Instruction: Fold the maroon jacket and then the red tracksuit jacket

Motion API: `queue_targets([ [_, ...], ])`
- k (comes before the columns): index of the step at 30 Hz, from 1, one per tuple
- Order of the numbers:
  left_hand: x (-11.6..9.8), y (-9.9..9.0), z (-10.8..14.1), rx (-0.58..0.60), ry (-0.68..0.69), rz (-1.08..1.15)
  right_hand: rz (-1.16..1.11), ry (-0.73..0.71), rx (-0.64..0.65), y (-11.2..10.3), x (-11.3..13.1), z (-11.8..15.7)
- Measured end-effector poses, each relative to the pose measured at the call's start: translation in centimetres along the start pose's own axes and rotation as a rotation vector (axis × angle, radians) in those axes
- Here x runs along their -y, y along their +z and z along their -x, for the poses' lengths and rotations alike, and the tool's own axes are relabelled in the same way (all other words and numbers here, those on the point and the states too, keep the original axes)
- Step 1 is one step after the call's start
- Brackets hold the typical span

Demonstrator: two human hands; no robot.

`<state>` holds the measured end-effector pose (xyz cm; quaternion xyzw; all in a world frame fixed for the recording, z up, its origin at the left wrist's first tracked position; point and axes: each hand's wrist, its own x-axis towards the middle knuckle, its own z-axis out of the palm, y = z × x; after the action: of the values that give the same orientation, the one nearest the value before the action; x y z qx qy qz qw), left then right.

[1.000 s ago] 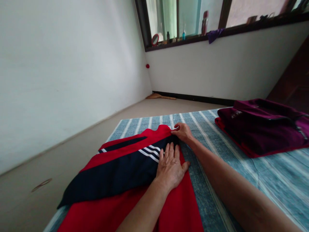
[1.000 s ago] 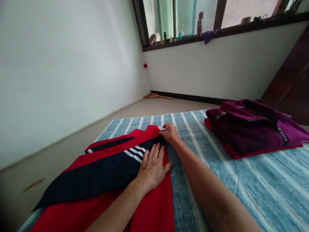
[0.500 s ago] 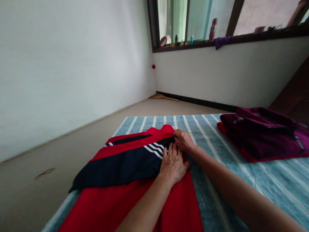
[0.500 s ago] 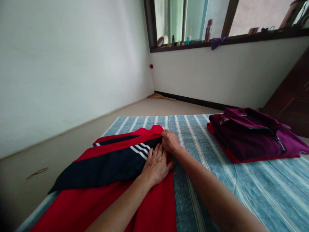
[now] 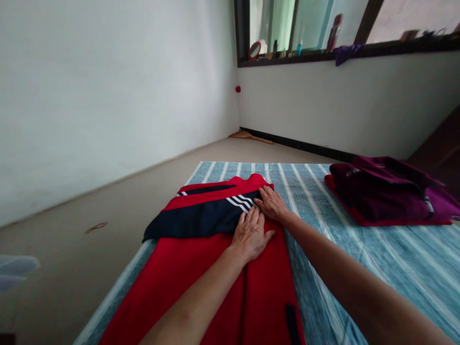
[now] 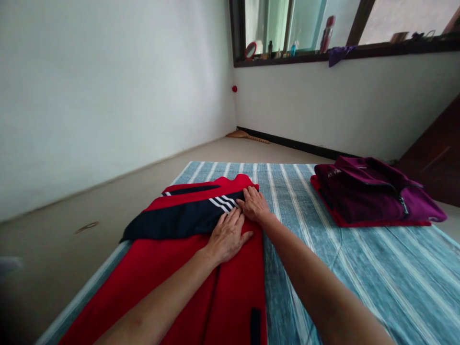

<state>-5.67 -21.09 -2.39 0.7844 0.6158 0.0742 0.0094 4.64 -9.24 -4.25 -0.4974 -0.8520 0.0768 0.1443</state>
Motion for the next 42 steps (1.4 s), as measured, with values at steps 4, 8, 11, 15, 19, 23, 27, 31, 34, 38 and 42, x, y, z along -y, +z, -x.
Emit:
queue_targets([
  [4,-1.7,-2.1,2.0,0.031,-0.032,0.003,0.034,0.005,0.022,-0.9,0.5,1.2],
  [8,-4.3,-2.8,6.5,0.183,0.004,0.103,0.049,-0.023,0.050,-1.5,1.4,4.0],
  [11,-5.3,-1.5,9.0,0.223,0.063,0.149,0.051,-0.008,0.084,-1.2,1.5,5.7],
  [15,-5.5,-0.6,9.8,0.181,0.088,0.140,0.054,0.011,0.090,-1.7,1.9,6.4],
  [19,-7.1,-3.0,11.7,0.203,0.069,0.168,0.049,-0.007,0.055,-3.0,3.5,8.0],
  [23,-9.4,-4.3,16.6,0.287,0.130,0.273,0.025,-0.038,0.069,-3.0,4.8,11.1],
  [27,-9.8,-2.7,19.6,0.325,0.164,0.300,0.003,-0.022,0.126,-2.0,5.2,13.0],
  [31,-9.6,-3.3,19.5,0.323,0.154,0.275,0.006,-0.009,0.111,-2.3,5.8,13.5],
  [34,-10.1,-5.4,20.2,0.346,0.145,0.307,0.006,-0.012,0.090,-3.2,6.8,15.1],
  [38,-10.6,-5.6,22.9,0.380,0.220,0.298,-0.050,-0.065,0.084,-3.6,8.0,18.6],
  [42,-10.0,-2.2,25.5,0.324,0.325,0.186,-0.079,-0.061,0.136,-2.9,8.5,20.8],
])
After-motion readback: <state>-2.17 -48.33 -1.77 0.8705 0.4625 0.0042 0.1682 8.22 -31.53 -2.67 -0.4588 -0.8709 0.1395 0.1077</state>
